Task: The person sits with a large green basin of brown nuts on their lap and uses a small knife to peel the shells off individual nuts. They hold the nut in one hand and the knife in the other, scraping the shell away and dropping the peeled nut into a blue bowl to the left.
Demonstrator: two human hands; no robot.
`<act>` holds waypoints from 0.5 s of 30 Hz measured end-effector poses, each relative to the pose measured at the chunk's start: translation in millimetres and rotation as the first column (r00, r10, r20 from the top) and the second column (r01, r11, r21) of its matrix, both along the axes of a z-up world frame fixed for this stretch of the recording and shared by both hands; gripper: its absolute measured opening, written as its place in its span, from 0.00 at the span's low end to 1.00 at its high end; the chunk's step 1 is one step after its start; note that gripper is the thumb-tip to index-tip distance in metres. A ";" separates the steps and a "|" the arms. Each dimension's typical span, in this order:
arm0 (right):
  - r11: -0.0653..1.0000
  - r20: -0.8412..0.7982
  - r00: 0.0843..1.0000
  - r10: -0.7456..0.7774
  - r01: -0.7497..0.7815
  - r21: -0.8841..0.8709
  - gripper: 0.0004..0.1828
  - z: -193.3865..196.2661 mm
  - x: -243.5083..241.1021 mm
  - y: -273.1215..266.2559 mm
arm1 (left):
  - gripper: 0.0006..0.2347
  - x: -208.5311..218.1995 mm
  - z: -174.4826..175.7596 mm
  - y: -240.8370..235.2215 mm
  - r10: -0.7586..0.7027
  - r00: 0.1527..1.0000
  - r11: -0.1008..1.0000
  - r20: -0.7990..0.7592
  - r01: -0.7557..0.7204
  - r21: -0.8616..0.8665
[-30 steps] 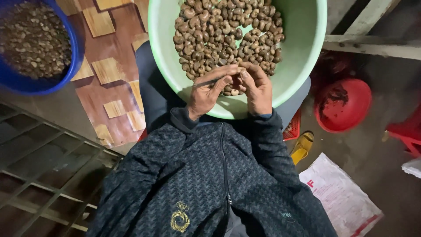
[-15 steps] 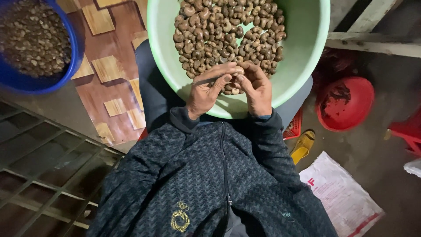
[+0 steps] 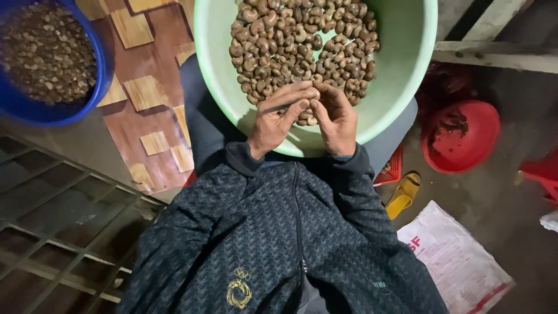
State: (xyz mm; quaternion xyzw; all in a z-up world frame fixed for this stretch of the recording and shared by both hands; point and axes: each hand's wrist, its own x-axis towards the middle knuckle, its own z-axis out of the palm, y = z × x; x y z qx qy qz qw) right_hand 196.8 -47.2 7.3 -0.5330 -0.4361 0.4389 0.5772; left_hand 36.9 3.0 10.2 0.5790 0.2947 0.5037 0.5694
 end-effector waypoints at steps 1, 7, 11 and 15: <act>1.000 -0.001 1.000 0.000 0.000 -0.001 0.18 0.3 -2.0 0.0 | 0.08 -1.4 -3.9 -0.3 0.000 1.000 1.000 -0.001 0.000 -0.001; 1.000 0.141 0.990 -0.011 0.007 0.026 0.18 8.6 -6.4 1.8 | 0.09 -2.6 -6.1 -1.7 -0.010 1.000 0.999 -0.022 0.010 -0.035; 0.999 0.154 0.988 -0.017 0.012 0.030 0.19 6.7 -8.6 1.4 | 0.09 -0.1 -9.3 -4.4 -0.009 0.998 1.000 -0.069 0.009 -0.007; 1.000 0.113 0.993 0.027 -0.028 0.004 0.19 0.6 -4.6 -0.3 | 0.10 -1.0 -16.2 -5.1 -0.037 0.999 0.995 0.030 0.039 -0.092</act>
